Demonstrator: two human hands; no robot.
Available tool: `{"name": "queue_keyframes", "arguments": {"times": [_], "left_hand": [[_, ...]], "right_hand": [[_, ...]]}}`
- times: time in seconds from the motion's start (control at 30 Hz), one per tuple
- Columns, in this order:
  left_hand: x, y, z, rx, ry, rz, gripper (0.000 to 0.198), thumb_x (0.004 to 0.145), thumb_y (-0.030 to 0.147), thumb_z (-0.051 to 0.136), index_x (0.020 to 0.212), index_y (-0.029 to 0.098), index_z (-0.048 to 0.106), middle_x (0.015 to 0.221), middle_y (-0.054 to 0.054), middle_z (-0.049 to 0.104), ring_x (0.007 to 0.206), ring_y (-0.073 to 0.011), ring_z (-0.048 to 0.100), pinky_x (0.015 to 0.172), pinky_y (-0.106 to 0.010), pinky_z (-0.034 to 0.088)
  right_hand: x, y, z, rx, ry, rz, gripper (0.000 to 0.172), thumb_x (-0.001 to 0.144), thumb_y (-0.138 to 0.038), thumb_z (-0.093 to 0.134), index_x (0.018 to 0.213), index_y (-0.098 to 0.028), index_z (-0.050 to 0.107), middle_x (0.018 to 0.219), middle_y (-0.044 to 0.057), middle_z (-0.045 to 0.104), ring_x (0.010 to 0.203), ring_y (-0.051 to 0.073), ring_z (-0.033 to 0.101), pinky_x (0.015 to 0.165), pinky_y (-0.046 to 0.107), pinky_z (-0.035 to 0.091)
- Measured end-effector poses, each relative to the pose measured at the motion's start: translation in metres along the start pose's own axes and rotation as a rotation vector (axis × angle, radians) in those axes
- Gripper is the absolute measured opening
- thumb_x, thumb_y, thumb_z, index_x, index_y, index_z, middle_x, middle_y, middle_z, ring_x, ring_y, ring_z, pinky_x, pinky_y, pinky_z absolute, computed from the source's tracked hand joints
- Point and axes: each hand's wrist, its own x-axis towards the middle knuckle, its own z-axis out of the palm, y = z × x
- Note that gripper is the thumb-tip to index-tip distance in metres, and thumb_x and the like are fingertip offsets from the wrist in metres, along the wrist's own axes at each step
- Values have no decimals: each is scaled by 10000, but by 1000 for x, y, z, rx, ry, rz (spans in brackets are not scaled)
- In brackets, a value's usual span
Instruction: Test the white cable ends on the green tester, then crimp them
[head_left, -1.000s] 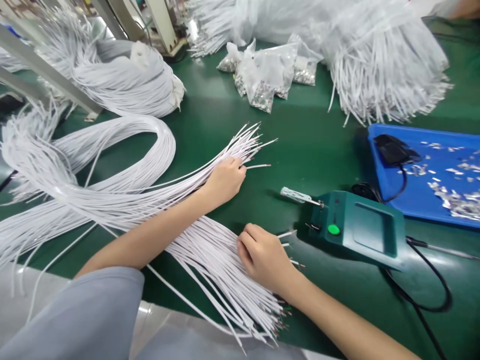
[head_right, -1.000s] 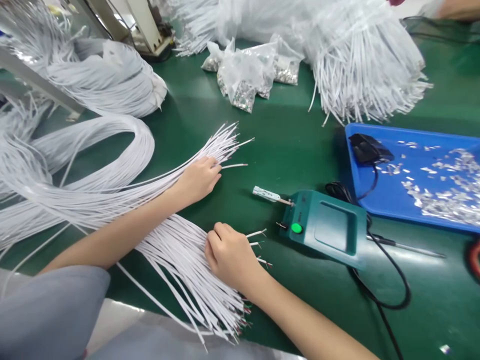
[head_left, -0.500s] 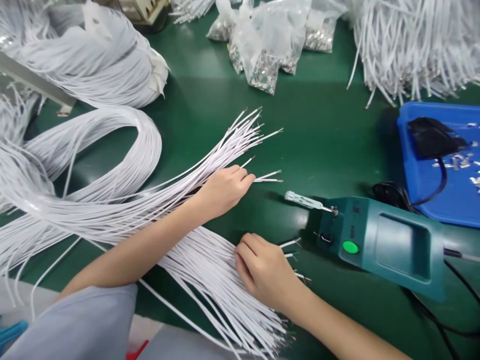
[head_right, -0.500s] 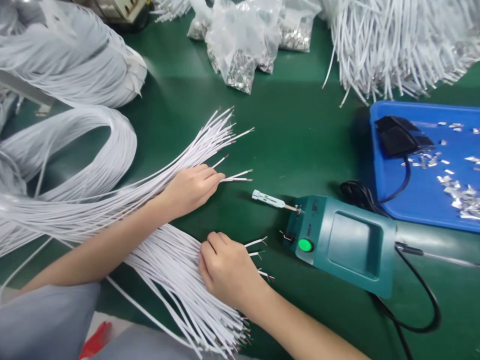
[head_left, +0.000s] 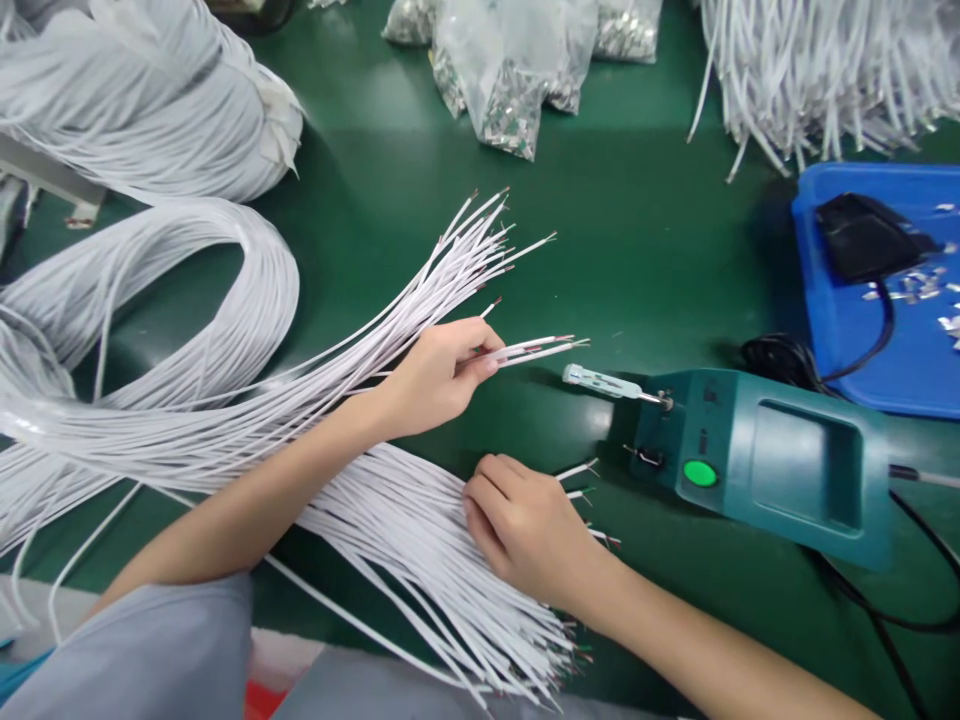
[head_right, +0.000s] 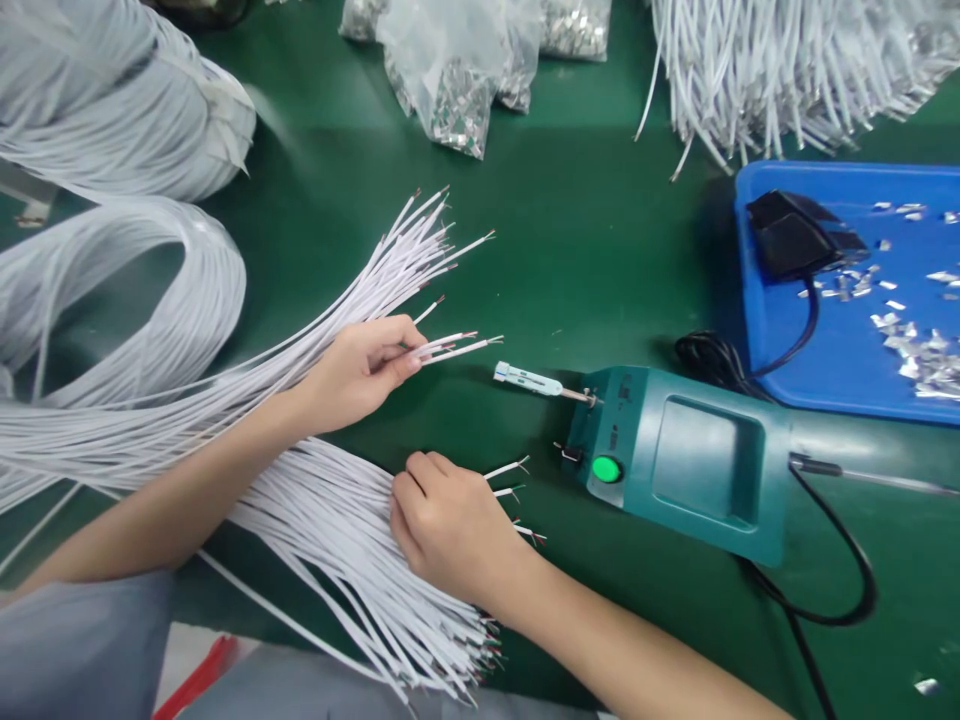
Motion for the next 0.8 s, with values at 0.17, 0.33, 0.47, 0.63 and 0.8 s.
{"name": "queue_keyframes", "arguments": {"times": [0.17,0.33,0.47,0.63,0.8], "left_hand": [[-4,8,-5,-408,-143,-116,85,841,171,554,762,158,584,673,5,524,464,-61,462,433,-223,370],[-7,17,-1,-582,-372,-82,47,805,170,616,762,152,618,736,-10,594,455,-49,491,434,-202,424],[-11,29,0,-626,-440,-91,76,810,190,653,749,147,643,708,-12,623,438,-48,490,416,-185,421],[-14,33,0,-674,-388,-101,225,800,317,737,727,119,658,570,-6,593,405,-67,509,383,-175,414],[-9,17,11,-776,-321,-149,341,772,410,777,733,96,650,509,8,555,389,-66,514,359,-151,404]], "right_hand": [[2,0,-2,21,9,9,270,948,-171,405,739,-159,576,718,31,532,645,139,445,582,289,361],[2,1,-1,60,-3,43,251,943,-191,407,765,-163,581,741,35,566,672,140,478,593,282,378],[3,3,0,156,19,61,214,915,-161,441,765,-156,593,781,43,625,698,137,525,615,276,414],[2,4,-2,578,398,223,190,936,-164,450,841,-177,614,751,8,607,634,103,555,595,252,490],[4,10,-4,930,858,394,214,924,-292,592,1129,-275,649,930,1,630,775,108,636,675,267,606]]}}
